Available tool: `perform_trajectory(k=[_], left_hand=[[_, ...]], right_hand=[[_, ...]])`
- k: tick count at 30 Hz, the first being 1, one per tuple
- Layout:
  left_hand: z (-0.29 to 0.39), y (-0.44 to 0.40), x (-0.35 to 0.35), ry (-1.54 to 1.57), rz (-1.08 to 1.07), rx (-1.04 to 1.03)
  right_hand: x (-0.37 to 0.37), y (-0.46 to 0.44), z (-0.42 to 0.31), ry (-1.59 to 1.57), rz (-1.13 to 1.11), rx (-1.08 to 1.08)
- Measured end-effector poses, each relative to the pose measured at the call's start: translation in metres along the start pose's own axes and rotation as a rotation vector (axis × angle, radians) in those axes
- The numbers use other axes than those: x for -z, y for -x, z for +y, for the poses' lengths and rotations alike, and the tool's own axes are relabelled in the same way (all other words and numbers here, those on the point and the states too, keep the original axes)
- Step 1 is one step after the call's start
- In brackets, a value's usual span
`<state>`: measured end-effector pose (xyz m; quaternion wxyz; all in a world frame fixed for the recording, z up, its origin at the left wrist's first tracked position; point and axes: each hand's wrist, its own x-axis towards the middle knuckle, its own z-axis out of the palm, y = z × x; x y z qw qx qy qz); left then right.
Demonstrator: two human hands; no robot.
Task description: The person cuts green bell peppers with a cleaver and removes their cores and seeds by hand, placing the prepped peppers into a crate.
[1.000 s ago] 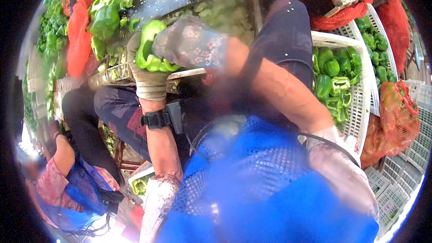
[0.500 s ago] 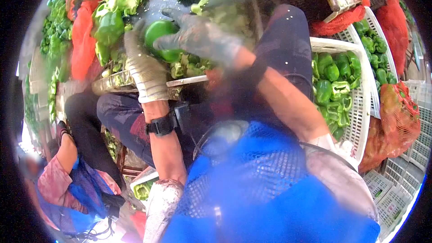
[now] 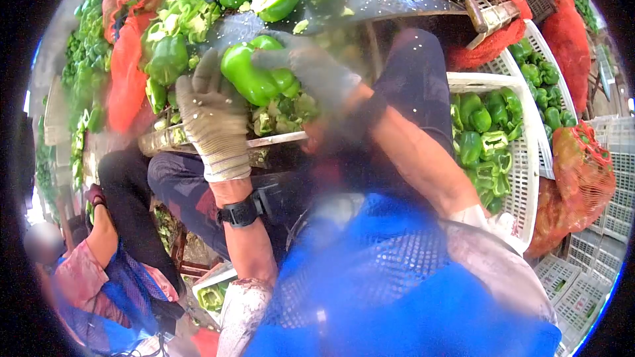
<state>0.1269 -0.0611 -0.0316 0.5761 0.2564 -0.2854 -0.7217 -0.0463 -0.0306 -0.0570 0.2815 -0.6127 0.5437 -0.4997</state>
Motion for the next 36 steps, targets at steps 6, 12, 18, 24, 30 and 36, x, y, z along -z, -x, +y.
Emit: perform_trajectory(k=[6,12,18,24,30,36], left_hand=[[-0.009,-0.019,0.03,-0.355,0.104,-0.275],[-0.019,-0.027,0.008,-0.243,0.018,0.019],[-0.047,-0.122,-0.013,-1.227,-0.179,-0.417],[-0.077,-0.128,-0.058,-1.786,-0.271,-0.615],[-0.068,-0.092,-0.046,-1.549,-0.329,-0.845],[-0.032,-0.012,-0.039,-1.332,-0.335,-0.92]], right_hand=[[-0.015,0.009,-0.031,-0.583,0.109,0.02],[-0.009,0.008,-0.034,-0.224,-0.138,-0.118],[0.079,0.057,-0.111,0.265,0.349,-0.499],[0.172,0.148,-0.064,1.179,0.521,-0.374],[0.092,0.059,-0.071,0.37,0.312,-0.159],[0.03,-0.022,-0.022,-0.113,0.188,-0.014]])
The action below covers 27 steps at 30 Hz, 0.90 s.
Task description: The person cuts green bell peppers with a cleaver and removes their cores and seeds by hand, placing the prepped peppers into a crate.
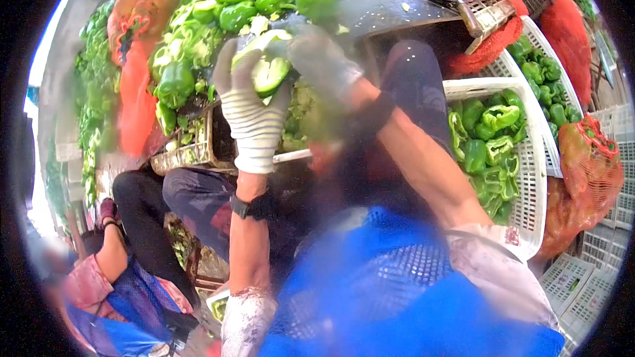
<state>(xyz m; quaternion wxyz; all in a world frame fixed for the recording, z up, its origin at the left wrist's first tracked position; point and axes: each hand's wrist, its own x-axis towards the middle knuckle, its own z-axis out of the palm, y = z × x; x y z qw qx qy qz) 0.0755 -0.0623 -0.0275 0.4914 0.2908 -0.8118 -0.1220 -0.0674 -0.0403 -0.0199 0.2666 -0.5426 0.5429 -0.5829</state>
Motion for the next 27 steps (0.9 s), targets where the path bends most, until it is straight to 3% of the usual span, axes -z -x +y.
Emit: perform_trajectory(k=[2,3,5,7,8,9,12,13,15,16,17,19,22,23,26,27], left_hand=[[0.004,0.015,0.005,0.373,0.099,0.24],[0.013,0.019,0.018,0.851,0.065,0.579],[-0.025,0.029,0.021,1.155,0.084,0.699],[-0.028,0.028,0.035,1.807,0.011,1.109],[-0.029,0.031,0.035,1.797,0.031,1.138],[-0.03,0.032,0.034,1.786,0.048,1.164],[-0.038,0.038,0.03,1.77,0.1,1.156],[-0.04,0.038,0.026,1.712,0.141,1.16],[-0.025,0.034,0.027,1.492,0.139,1.165],[-0.019,0.033,0.023,1.525,0.152,1.176],[-0.013,0.033,0.02,1.555,0.165,1.189],[-0.011,0.034,0.016,1.631,0.214,1.235],[-0.017,0.032,0.025,1.833,0.081,1.217],[-0.018,0.033,0.025,1.724,0.07,1.191],[-0.019,0.036,0.026,1.446,0.065,1.12],[-0.02,0.04,0.025,1.385,0.077,1.113]], right_hand=[[-0.018,0.002,0.007,-0.145,0.007,-0.088],[-0.025,0.006,0.004,-0.195,-0.017,-0.103],[-0.035,0.011,0.005,-0.247,-0.108,-0.136],[-0.041,0.013,0.006,0.238,-0.09,0.058],[-0.042,0.012,0.007,0.482,-0.076,0.166],[-0.036,0.012,0.008,0.262,-0.027,0.359],[-0.027,0.025,0.005,0.524,-0.181,0.357],[-0.031,0.026,0.017,0.569,-0.191,0.564],[-0.039,0.034,0.022,0.773,-0.231,0.504],[-0.043,0.038,0.025,0.872,-0.252,0.47],[-0.038,0.037,0.04,0.737,-0.268,0.538],[-0.037,0.034,0.039,0.802,-0.316,0.641],[-0.04,0.032,0.03,0.81,-0.44,0.487],[-0.042,0.033,0.029,0.793,-0.489,0.381],[-0.035,0.04,0.034,0.636,-0.337,0.9],[-0.035,0.043,0.036,0.666,-0.351,0.908]])
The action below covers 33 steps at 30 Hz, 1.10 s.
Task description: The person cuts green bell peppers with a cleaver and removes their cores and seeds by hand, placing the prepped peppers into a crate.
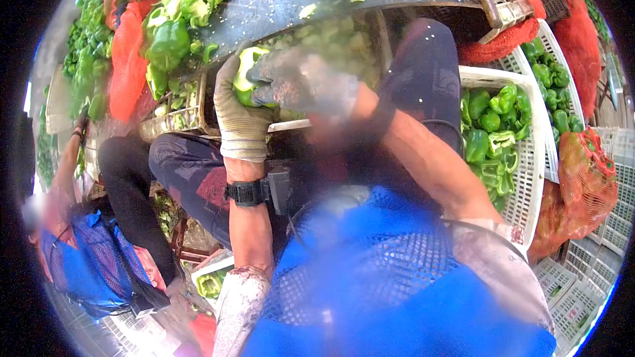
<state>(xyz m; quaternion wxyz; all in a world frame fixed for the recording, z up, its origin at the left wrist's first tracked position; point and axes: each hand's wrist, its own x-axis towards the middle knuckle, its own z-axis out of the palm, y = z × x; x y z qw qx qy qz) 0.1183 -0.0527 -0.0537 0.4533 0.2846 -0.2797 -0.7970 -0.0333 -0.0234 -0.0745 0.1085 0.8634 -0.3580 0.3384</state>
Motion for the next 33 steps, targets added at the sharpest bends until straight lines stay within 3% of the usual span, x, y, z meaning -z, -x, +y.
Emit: perform_trajectory(k=[5,8,11,13,14,17,20,21,23,24,28,29,31,33], left_hand=[[0.003,0.007,-0.005,0.043,0.034,0.097],[0.003,0.005,0.001,0.023,0.012,0.117],[-0.004,-0.004,0.016,-0.107,-0.011,0.059],[-0.001,-0.005,0.007,-0.288,-0.017,-0.059],[0.003,0.003,0.004,-0.085,-0.034,0.066],[-0.001,-0.001,0.011,-0.027,-0.076,0.065],[0.006,0.007,0.004,0.193,-0.125,0.098],[0.0,-0.006,0.028,0.322,-0.1,0.111],[0.007,-0.005,0.029,0.161,-0.038,0.012],[0.005,-0.006,0.032,0.09,-0.038,-0.048],[0.007,-0.011,0.031,-0.296,-0.117,-0.292],[0.005,-0.005,0.024,-0.417,-0.153,-0.335],[0.002,0.008,0.004,-0.927,-0.163,-0.619],[0.003,-0.002,0.011,-0.849,-0.179,-0.567]], right_hand=[[-0.005,0.009,0.001,0.122,-0.217,-0.015],[-0.011,0.014,0.008,-0.059,-0.266,-0.091],[-0.008,0.021,0.002,-0.92,-0.171,-0.667],[-0.011,0.022,-0.005,-0.895,-0.112,-0.719],[-0.013,0.021,-0.007,-0.881,-0.081,-0.744],[0.019,-0.018,-0.011,-0.708,-0.437,-0.894],[0.005,0.013,0.015,-0.035,0.041,-0.201],[0.013,0.009,0.015,-0.328,0.07,-0.455],[0.037,-0.004,0.012,-0.928,0.113,-0.964],[0.035,0.0,0.015,-0.589,0.103,-0.829],[0.018,-0.006,0.005,-0.674,0.239,-0.65],[0.017,-0.003,-0.001,-0.822,0.081,-0.825],[0.018,-0.02,-0.009,-1.11,-0.26,-1.128],[0.002,-0.019,0.001,-0.234,-0.329,-0.498]])
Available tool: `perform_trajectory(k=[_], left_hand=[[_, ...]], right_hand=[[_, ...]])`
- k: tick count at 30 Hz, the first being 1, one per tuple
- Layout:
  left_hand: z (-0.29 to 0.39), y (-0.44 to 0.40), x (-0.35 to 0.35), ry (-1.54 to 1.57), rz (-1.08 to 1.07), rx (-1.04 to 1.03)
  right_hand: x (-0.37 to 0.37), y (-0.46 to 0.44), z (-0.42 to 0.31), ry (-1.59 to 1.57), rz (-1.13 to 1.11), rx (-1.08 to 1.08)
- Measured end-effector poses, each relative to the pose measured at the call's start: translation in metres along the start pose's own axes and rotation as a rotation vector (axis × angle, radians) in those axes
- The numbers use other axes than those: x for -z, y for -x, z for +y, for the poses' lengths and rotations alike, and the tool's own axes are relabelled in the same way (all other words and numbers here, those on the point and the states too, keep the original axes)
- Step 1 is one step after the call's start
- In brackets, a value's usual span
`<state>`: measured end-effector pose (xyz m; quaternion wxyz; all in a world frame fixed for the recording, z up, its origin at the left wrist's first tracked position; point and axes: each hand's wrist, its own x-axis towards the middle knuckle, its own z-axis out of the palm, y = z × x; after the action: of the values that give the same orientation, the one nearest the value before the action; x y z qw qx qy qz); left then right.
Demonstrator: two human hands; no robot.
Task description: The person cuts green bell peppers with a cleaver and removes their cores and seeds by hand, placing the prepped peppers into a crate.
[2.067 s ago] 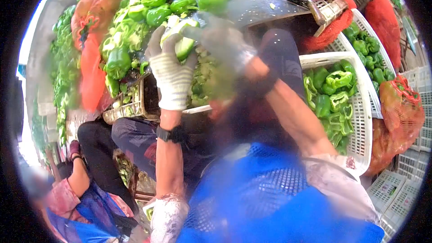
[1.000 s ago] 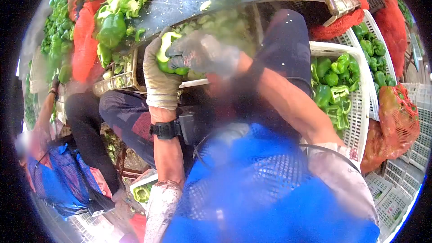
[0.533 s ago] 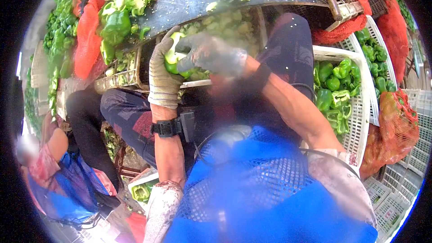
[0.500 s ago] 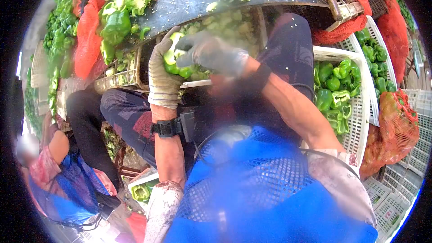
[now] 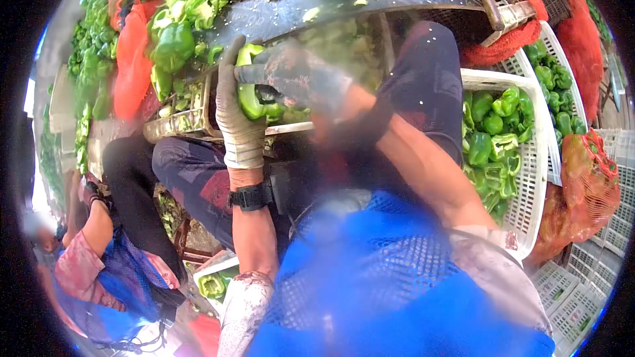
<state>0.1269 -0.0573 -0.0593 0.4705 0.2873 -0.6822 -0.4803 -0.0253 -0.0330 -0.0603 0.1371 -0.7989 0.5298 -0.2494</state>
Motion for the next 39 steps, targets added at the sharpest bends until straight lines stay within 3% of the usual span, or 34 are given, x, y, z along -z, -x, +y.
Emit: perform_trajectory(k=[2,4,5,8,9,10,11,12,14,18,19,21,22,23,29,30,34,36,39], left_hand=[[0.013,0.001,-0.004,0.138,0.014,0.129],[0.01,0.006,-0.004,0.083,0.025,0.133],[-0.01,0.006,0.0,-0.053,0.018,0.039],[-0.018,0.01,-0.01,0.463,0.088,0.198],[-0.014,0.012,-0.009,0.506,0.122,0.255],[-0.011,0.012,-0.006,0.548,0.161,0.308],[-0.01,0.008,0.0,1.013,0.197,0.505],[-0.008,0.011,0.002,1.037,0.127,0.432],[-0.001,0.006,-0.002,0.853,0.272,0.478],[-0.026,0.009,-0.003,0.134,0.161,0.099],[-0.024,0.01,-0.002,0.113,0.144,0.099],[-0.025,0.012,0.003,0.417,0.189,0.235],[-0.026,0.009,0.007,0.741,0.246,0.363],[-0.025,0.008,0.01,0.823,0.269,0.409],[-0.008,0.002,0.016,1.073,0.306,0.373],[0.002,0.0,0.013,1.083,0.314,0.348],[0.0,-0.016,-0.033,0.345,0.338,0.203],[0.02,-0.027,-0.03,0.356,0.34,0.191],[0.034,-0.054,-0.028,0.723,0.647,0.29]], right_hand=[[-0.008,0.002,0.007,0.265,0.199,0.246],[-0.013,0.005,-0.008,0.269,0.325,0.246],[-0.014,0.006,-0.015,0.277,0.391,0.245],[-0.003,0.01,-0.028,0.347,0.494,0.346],[0.003,0.011,-0.027,0.319,0.504,0.347],[0.007,0.014,-0.022,0.25,0.487,0.297],[0.011,0.019,-0.016,0.133,0.46,0.208],[0.013,0.02,-0.011,0.048,0.429,0.11],[0.01,0.019,-0.01,0.027,0.337,-0.086],[-0.021,-0.003,-0.03,0.36,0.07,-0.462],[-0.023,0.008,-0.021,0.342,0.196,-0.229],[-0.046,0.02,0.034,-0.574,0.34,-0.161],[-0.036,0.029,0.042,-0.86,0.436,-0.117],[-0.026,0.037,0.049,-1.141,0.531,-0.05],[-0.008,0.036,0.047,-1.345,0.204,-0.175],[-0.01,0.033,0.039,-1.27,0.203,-0.216],[-0.006,0.018,-0.011,-0.602,0.346,-0.416],[0.005,0.016,-0.015,-0.514,0.4,-0.411],[0.02,0.018,-0.012,-0.56,0.423,-0.403]])
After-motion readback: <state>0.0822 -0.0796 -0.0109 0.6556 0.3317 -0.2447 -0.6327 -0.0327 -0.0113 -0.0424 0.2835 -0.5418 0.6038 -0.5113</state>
